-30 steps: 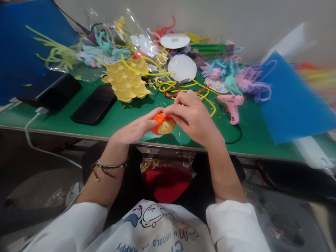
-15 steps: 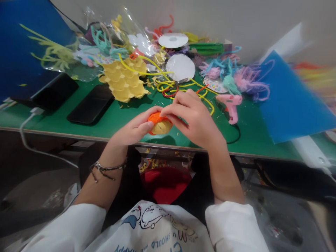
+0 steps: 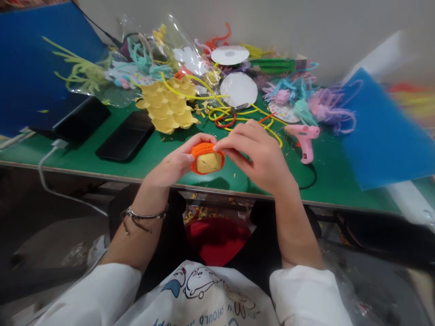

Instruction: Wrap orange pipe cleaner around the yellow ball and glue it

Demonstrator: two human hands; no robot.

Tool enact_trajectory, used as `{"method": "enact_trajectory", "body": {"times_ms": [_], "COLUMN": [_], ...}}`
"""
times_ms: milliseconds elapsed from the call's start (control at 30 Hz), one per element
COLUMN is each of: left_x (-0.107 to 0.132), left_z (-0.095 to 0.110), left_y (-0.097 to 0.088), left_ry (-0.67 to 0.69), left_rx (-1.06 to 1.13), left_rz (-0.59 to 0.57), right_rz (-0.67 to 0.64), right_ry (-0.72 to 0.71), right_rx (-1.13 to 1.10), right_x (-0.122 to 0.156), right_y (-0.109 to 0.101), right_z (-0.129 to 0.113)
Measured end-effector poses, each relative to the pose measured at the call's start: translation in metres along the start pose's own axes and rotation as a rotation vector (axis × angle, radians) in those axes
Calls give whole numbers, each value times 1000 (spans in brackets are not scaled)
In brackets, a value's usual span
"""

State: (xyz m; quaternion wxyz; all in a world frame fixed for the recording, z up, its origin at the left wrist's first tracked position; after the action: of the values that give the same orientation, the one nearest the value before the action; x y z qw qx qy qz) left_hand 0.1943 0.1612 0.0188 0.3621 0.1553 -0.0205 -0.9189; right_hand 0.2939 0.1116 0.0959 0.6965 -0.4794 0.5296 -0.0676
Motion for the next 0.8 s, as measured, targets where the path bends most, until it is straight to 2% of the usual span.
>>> {"method": "enact_trajectory", "body": {"times_ms": [167,300,433,633,800], "left_x": [-2,-6,-8,-9,-10], "left_z": [-6,-14,-17,-6,-8], "left_y": [1,2,2,2,-5], "left_ry": [-5,-5,-27,97,130], "left_rx": [85,133,34,-134,11], "left_rz": [-55,-67,-41,-65,-58], "right_rz": [58,42,6,1,8], "right_ry": [-113,-141,-158,-171,-111], "right_rx": [13,32,55,43,45], "right_x": [1,1,1,0,-1], "right_y": [2,8,14,17,11], "right_z": [-5,-9,-13,-16,-7]}}
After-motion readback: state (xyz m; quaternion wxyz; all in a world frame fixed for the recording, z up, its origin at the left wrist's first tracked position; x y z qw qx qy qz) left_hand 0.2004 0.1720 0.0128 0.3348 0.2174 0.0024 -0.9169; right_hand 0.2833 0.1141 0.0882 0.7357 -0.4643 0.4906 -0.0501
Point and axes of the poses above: each hand's wrist, its own x-axis away from the middle knuckle, its own y-axis out of the palm, z = x × y, the point moved 9 cm from there along -x, towards the middle knuckle, and after that the axes turned 15 degrees about x, right-handed, at the moved point
